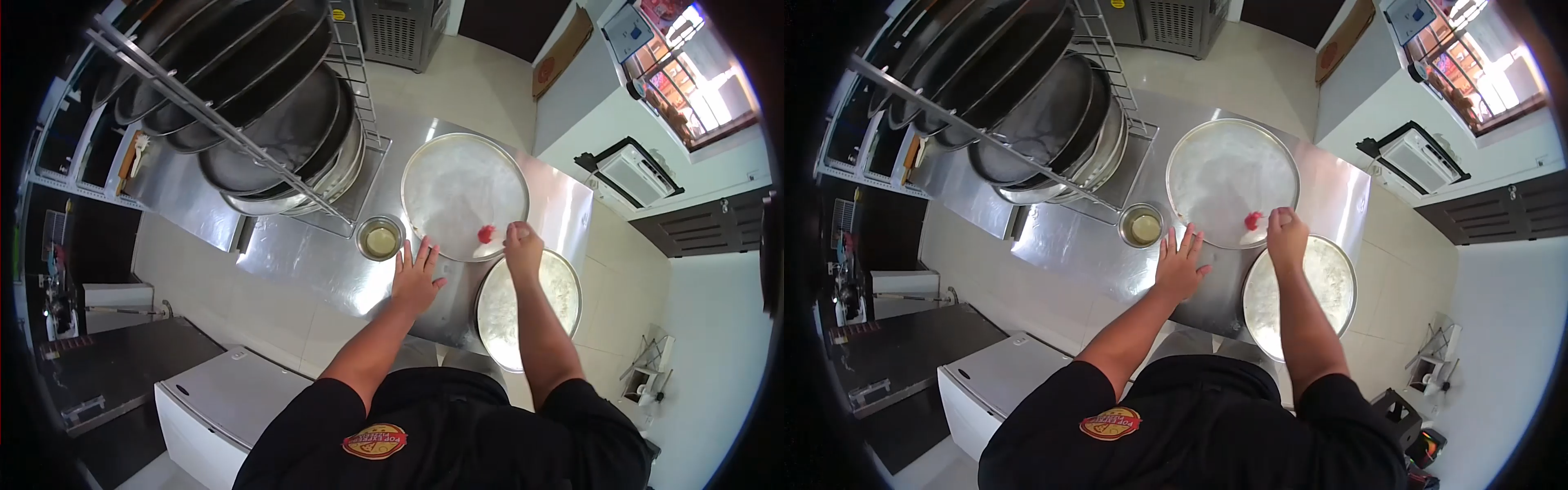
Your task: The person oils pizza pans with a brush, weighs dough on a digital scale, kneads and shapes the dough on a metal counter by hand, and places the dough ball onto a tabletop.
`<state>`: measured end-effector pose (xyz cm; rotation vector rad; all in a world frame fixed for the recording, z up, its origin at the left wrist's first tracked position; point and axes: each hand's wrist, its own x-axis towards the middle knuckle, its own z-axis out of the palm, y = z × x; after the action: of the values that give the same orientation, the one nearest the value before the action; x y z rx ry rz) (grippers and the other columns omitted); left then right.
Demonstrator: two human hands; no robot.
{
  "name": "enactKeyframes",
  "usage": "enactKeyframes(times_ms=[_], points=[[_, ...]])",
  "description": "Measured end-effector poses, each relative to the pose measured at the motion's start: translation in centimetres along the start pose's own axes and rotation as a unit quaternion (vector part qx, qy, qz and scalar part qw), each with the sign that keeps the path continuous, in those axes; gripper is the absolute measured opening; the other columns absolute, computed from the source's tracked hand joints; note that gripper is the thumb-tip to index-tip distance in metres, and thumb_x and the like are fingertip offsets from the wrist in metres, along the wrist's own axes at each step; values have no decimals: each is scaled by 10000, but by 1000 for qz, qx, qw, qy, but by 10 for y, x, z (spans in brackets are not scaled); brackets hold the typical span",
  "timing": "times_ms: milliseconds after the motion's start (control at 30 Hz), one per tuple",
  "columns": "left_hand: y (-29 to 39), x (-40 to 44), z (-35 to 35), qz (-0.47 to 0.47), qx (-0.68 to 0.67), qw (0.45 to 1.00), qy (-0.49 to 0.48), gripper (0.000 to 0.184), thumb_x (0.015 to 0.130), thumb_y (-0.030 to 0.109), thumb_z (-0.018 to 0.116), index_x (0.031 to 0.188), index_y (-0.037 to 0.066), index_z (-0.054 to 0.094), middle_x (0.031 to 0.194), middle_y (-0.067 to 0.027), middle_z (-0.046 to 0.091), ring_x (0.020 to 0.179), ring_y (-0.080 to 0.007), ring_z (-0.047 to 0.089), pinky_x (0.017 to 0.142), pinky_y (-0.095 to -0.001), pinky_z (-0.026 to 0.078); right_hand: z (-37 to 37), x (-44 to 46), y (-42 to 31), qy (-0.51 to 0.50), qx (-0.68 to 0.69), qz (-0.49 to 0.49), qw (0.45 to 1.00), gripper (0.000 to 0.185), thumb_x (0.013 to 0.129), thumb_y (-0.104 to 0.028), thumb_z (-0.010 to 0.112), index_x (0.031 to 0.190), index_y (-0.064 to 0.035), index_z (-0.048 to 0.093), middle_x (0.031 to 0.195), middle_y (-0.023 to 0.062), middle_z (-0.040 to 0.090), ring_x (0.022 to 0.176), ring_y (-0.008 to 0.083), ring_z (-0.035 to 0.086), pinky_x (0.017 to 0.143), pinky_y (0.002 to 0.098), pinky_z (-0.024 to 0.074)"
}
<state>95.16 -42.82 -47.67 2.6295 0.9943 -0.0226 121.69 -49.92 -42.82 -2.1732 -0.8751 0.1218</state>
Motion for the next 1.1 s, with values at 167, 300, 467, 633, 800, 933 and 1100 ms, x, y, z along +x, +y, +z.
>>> enactKeyframes(times_ms=[167,300,467,633,800,933,1100], points=[[-8,-19,-18,62,-49,993,83,665,969,325,683,1567,113,482,1656,-182,394,1490,-442,406,1217,-550,349,-1,-33,-118,-98,418,211,878,256,1045,-259,655,1127,-23,708,750,92,699,579,135,642,501,262,484],[-35,-59,-23,90,-232,964,88,509,930,168,689,1423,64,618,1427,-198,626,1326,-387,591,1131,-487,460,36,-54,-169,-191,369,145,898,267,1035,-282,671,1100,-25,709,765,73,713,611,98,645,493,256,471],[-46,-118,-81,2,-291,952,101,419,926,115,692,1336,37,672,1155,-150,741,1022,-325,708,969,-414,551,91,-71,-163,-236,258,32,936,265,988,-285,703,1100,-48,740,849,135,761,705,236,723,622,351,553],[-62,-146,-92,-122,-413,899,86,410,969,108,691,1365,12,645,1050,-117,757,915,-218,718,888,-327,562,79,-81,-178,-241,123,-92,958,259,956,-281,695,1091,-68,758,962,213,758,903,400,736,801,451,584],[-95,-123,-76,-230,-474,840,134,443,999,101,670,1427,16,597,1004,-83,751,904,-149,692,832,-307,562,79,-84,-170,-253,148,-85,952,251,956,-264,711,1107,-75,776,959,175,773,845,326,756,779,409,583],[-94,-93,-85,-248,-419,857,170,467,1009,146,645,1460,46,572,985,-96,757,822,-169,713,786,-319,566,55,-84,-183,-221,189,-65,955,235,938,-247,697,1064,-65,776,968,227,754,905,388,742,793,445,582],[-109,-53,-71,-319,-473,815,101,492,1049,130,614,1523,74,499,927,-96,749,661,-140,645,618,-307,540,62,-87,-176,-218,250,8,943,229,939,-231,691,1069,-65,779,966,224,753,883,366,747,778,430,580]])
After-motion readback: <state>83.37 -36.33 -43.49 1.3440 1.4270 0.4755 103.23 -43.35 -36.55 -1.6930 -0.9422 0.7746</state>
